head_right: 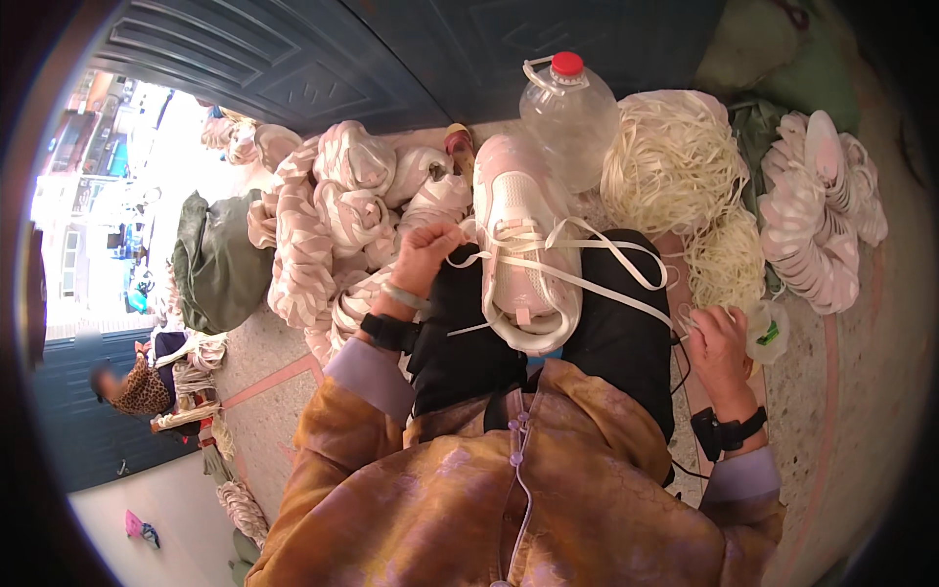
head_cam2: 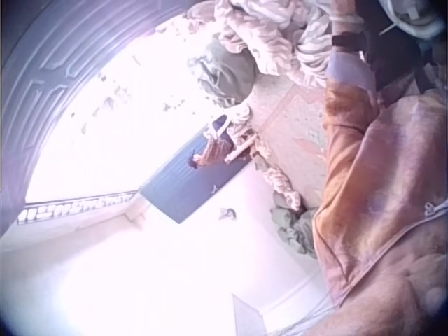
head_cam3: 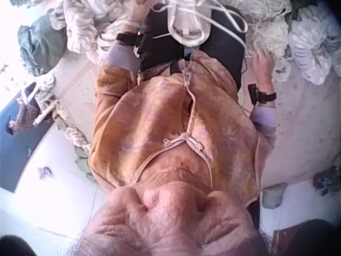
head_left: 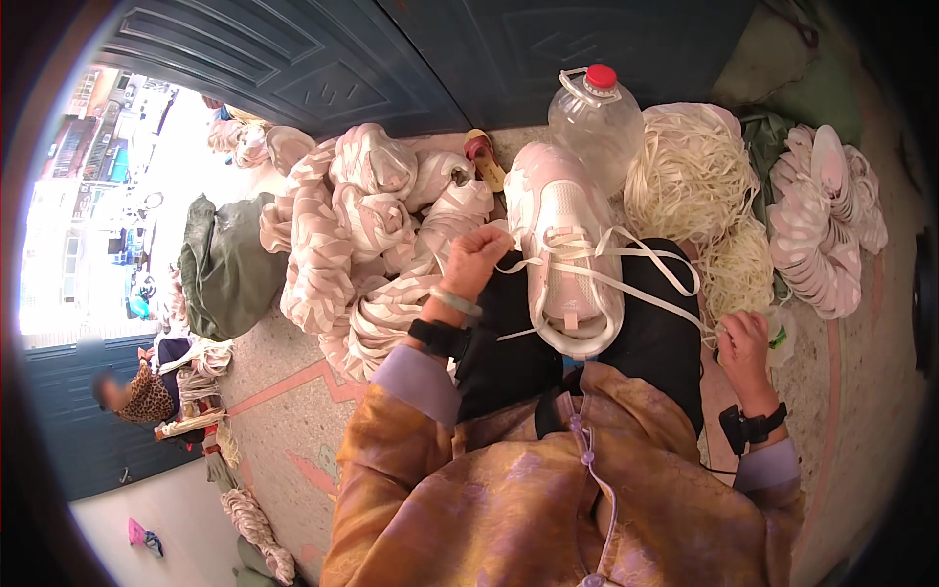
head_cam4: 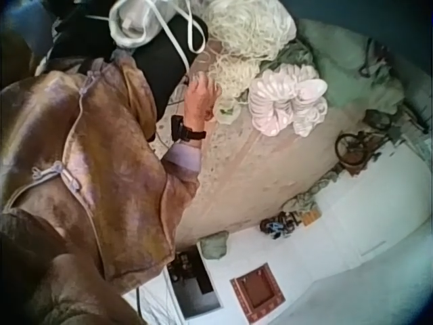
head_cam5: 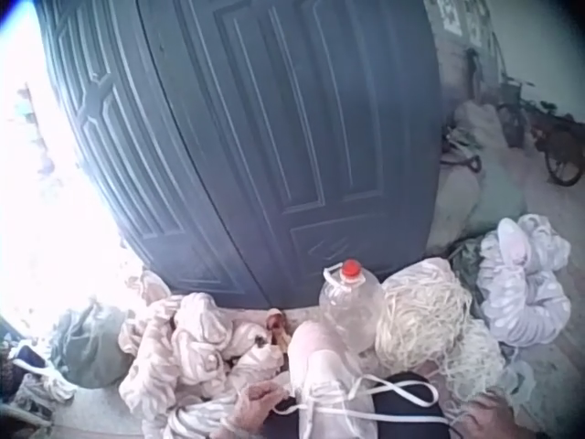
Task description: The recorder is lacing a white shoe while sitting on the floor among piles of shoe components.
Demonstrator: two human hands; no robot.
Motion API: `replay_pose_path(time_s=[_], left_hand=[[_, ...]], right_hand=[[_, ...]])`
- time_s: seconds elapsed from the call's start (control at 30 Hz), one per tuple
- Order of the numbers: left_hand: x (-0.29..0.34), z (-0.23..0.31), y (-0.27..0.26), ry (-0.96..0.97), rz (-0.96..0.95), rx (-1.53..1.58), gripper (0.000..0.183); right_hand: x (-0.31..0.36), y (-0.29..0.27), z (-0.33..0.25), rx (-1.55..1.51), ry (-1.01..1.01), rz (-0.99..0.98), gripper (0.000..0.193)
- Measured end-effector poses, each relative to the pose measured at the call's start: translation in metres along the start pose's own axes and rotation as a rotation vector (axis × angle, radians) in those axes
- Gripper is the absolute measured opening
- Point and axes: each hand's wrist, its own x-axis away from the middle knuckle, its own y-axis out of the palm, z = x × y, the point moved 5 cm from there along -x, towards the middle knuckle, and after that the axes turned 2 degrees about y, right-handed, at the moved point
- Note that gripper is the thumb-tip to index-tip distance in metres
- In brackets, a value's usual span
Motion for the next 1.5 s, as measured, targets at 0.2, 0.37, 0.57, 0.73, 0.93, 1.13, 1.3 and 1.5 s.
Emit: replay_pose_path(time_s=[0.2, 0.37, 0.57, 0.73, 0.93, 1.13, 1.3, 1.5], left_hand=[[0.022, 0.066, 0.001, 0.144, -0.397, 0.72, 0.025], [0.022, 0.057, 0.0, 0.128, -0.355, 0.687, 0.023], [0.019, 0.053, -0.005, 0.137, -0.33, 0.61, 0.015], [0.018, 0.046, -0.006, 0.106, -0.298, 0.63, 0.01], [0.019, 0.039, -0.006, 0.085, -0.249, 0.616, 0.006], [0.021, 0.032, -0.01, 0.063, -0.194, 0.586, 0.005], [0.023, 0.029, -0.009, 0.055, -0.178, 0.565, 0.005], [0.022, 0.026, -0.004, -0.015, -0.148, 0.513, 0.005]], right_hand=[[-0.054, -0.008, -0.079, -0.196, -0.292, 0.065, 0.02], [-0.086, 0.011, -0.12, -0.337, -0.342, 0.089, 0.022], [-0.091, 0.032, -0.126, -0.224, -0.303, 0.023, 0.015], [-0.082, 0.027, -0.125, -0.229, -0.254, 0.07, 0.01], [-0.078, 0.029, -0.125, -0.29, -0.257, 0.055, 0.009], [-0.074, 0.03, -0.122, -0.433, -0.162, 0.005, 0.011], [-0.074, 0.021, -0.119, -0.486, -0.15, -0.024, 0.011], [-0.06, 0.006, -0.098, -0.629, -0.046, -0.098, 0.009]])
